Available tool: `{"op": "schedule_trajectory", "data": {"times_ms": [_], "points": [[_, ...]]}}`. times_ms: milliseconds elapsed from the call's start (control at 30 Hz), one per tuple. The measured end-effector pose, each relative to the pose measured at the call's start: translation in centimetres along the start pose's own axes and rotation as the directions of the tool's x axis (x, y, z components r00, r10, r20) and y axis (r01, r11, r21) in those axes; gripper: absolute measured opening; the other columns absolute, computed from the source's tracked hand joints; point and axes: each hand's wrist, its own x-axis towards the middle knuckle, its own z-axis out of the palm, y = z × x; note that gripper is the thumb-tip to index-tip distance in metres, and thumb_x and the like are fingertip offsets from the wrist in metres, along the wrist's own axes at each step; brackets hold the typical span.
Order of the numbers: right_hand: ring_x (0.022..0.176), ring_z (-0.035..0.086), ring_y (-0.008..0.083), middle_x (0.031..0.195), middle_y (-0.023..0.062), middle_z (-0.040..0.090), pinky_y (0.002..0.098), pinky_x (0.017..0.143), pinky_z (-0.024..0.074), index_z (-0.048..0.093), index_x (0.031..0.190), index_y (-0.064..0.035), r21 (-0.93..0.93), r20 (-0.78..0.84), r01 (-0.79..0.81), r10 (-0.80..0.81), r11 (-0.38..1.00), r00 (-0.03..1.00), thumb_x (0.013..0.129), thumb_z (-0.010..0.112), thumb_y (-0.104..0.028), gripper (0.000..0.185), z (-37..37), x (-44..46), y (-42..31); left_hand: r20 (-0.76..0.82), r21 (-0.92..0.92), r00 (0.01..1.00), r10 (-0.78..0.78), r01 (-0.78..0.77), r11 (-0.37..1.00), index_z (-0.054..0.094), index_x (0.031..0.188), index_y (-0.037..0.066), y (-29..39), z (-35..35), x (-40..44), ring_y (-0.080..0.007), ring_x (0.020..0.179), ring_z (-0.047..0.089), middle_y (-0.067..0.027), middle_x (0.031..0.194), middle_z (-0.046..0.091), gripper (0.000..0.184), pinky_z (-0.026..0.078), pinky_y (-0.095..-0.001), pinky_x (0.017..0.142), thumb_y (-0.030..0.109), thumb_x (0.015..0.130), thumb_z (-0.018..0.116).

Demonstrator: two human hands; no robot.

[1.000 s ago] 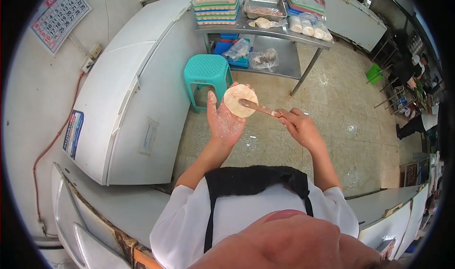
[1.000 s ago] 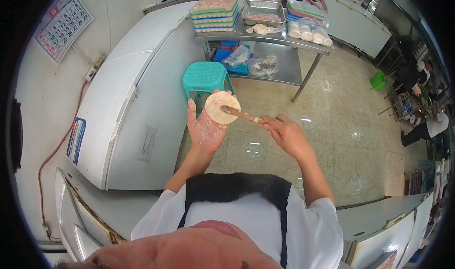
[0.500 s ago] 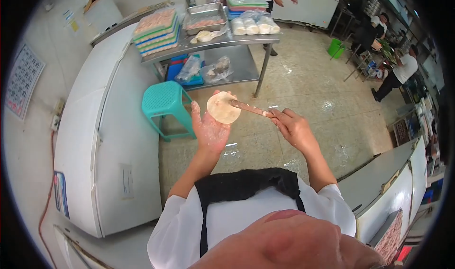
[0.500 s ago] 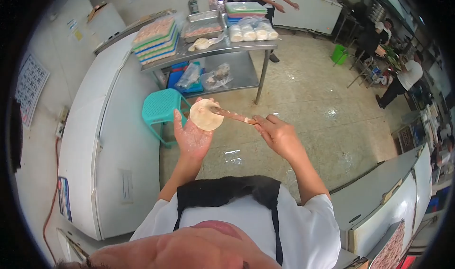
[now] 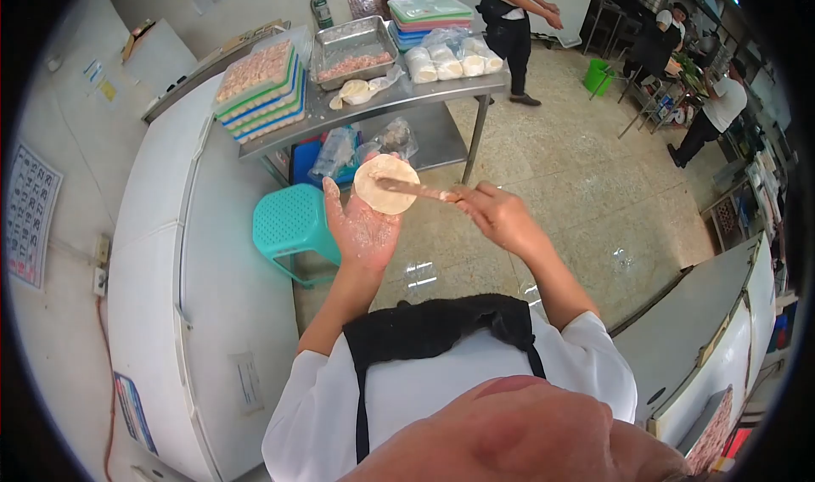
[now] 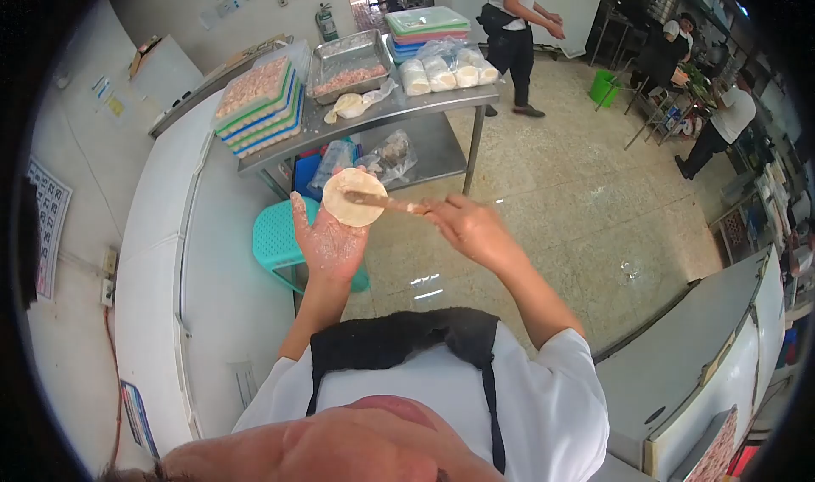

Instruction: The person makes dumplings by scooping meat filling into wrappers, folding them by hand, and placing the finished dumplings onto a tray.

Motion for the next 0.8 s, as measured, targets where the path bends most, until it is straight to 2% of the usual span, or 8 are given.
{"op": "schedule_trajectory", "data": {"times_ms": [67, 267, 300, 400, 633, 667, 767, 800], "points": [[0.072, 0.063, 0.0301, 0.084, 0.0119, 0.06, 0.0375, 0.062, 0.0508, 0.065, 0.113, -0.0072, -0.019, -0.023, -0.106, 0.106, 0.994, 0.994, 0.09, 0.064, -0.017, 0.025, 0.3, 2.5, 0.8, 0.024, 0.007, 1.0, 0.009, -0.01, 1.0, 0.041, 0.136, -0.002, 1.9, -0.8, 3.1, -0.0399, 0.132, 0.038, -0.0249, 0.14, 0.042, 0.074, 0.028, -0.0509, 0.113, 0.058, 0.093, 0.045], [0.066, 0.062, 0.0291, 0.079, 0.0092, 0.059, 0.0389, 0.06, 0.0513, 0.066, 0.112, -0.0096, -0.026, -0.039, 0.013, -0.014, 1.0, 0.999, 0.089, 0.063, -0.019, 0.025, 6.5, 10.0, 2.4, 0.032, 0.038, 0.999, -0.029, 0.028, 0.999, 0.038, 0.139, -0.001, 6.7, -3.5, 10.6, -0.0354, 0.132, 0.04, -0.0239, 0.139, 0.043, 0.079, 0.028, -0.046, 0.113, 0.063, 0.092, 0.041], [0.066, 0.062, 0.0291, 0.079, 0.0094, 0.059, 0.0387, 0.059, 0.051, 0.066, 0.112, -0.0094, -0.046, -0.046, -0.037, 0.035, 0.998, 0.998, 0.089, 0.064, -0.019, 0.025, 6.6, 11.2, 3.0, 0.032, 0.036, 0.999, -0.029, 0.028, 0.999, 0.038, 0.138, -0.001, 7.4, -3.6, 11.8, -0.0352, 0.132, 0.04, -0.0239, 0.14, 0.043, 0.079, 0.029, -0.0459, 0.113, 0.063, 0.092, 0.041], [0.066, 0.061, 0.0292, 0.078, 0.0105, 0.058, 0.0384, 0.058, 0.0494, 0.066, 0.112, -0.0091, -0.112, -0.079, -0.136, 0.128, 0.984, 0.989, 0.089, 0.064, -0.02, 0.025, 5.5, 14.3, 5.0, -0.026, -0.054, 0.999, -0.047, 0.046, 0.998, 0.038, 0.138, -0.004, 9.1, -4.3, 15.7, -0.0414, 0.131, 0.039, -0.0269, 0.139, 0.042, 0.078, 0.029, -0.0493, 0.112, 0.06, 0.093, 0.042], [0.068, 0.061, 0.0314, 0.081, 0.0121, 0.059, 0.039, 0.059, 0.0486, 0.067, 0.11, -0.0089, 0.049, -0.011, -0.096, 0.096, 0.994, 0.995, 0.089, 0.064, -0.016, 0.023, 12.5, 22.1, 11.3, -0.038, 0.054, 0.999, -0.006, 0.008, 0.998, 0.042, 0.134, -0.003, 11.6, -8.5, 24.8, -0.0378, 0.125, 0.046, -0.023, 0.135, 0.047, 0.076, 0.032, -0.0451, 0.111, 0.061, 0.094, 0.041], [0.069, 0.06, 0.0323, 0.082, 0.0131, 0.059, 0.0388, 0.061, 0.0481, 0.066, 0.111, -0.0074, 0.048, -0.01, -0.092, 0.092, 0.995, 0.996, 0.089, 0.064, -0.015, 0.024, 13.7, 23.4, 13.7, 0.065, 0.01, 0.998, -0.025, 0.024, 1.0, 0.044, 0.133, -0.003, 12.1, -9.7, 26.6, -0.036, 0.125, 0.047, -0.0217, 0.135, 0.049, 0.073, 0.033, -0.0446, 0.11, 0.059, 0.094, 0.041], [0.074, 0.061, 0.0352, 0.084, 0.0161, 0.06, 0.0412, 0.064, 0.0477, 0.065, 0.113, -0.0068, -0.004, 0.014, -0.119, 0.119, 0.993, 0.993, 0.091, 0.061, -0.017, 0.025, 15.0, 27.9, 20.2, -0.176, 0.033, 0.982, 0.071, -0.066, 0.997, 0.046, 0.133, -0.001, 13.0, -10.3, 31.2, -0.0333, 0.125, 0.049, -0.0194, 0.133, 0.051, 0.071, 0.036, -0.0446, 0.109, 0.058, 0.094, 0.042], [0.074, 0.061, 0.0355, 0.085, 0.0166, 0.06, 0.042, 0.064, 0.0477, 0.064, 0.114, -0.0072, -0.04, 0.028, -0.153, 0.154, 0.987, 0.988, 0.092, 0.06, -0.02, 0.025, 15.2, 29.5, 22.3, -0.19, 0.049, 0.976, 0.109, -0.101, 0.994, 0.046, 0.133, -0.001, 13.4, -10.5, 33.2, -0.0324, 0.124, 0.049, -0.0188, 0.133, 0.052, 0.068, 0.037, -0.0445, 0.108, 0.056, 0.095, 0.041]]}}
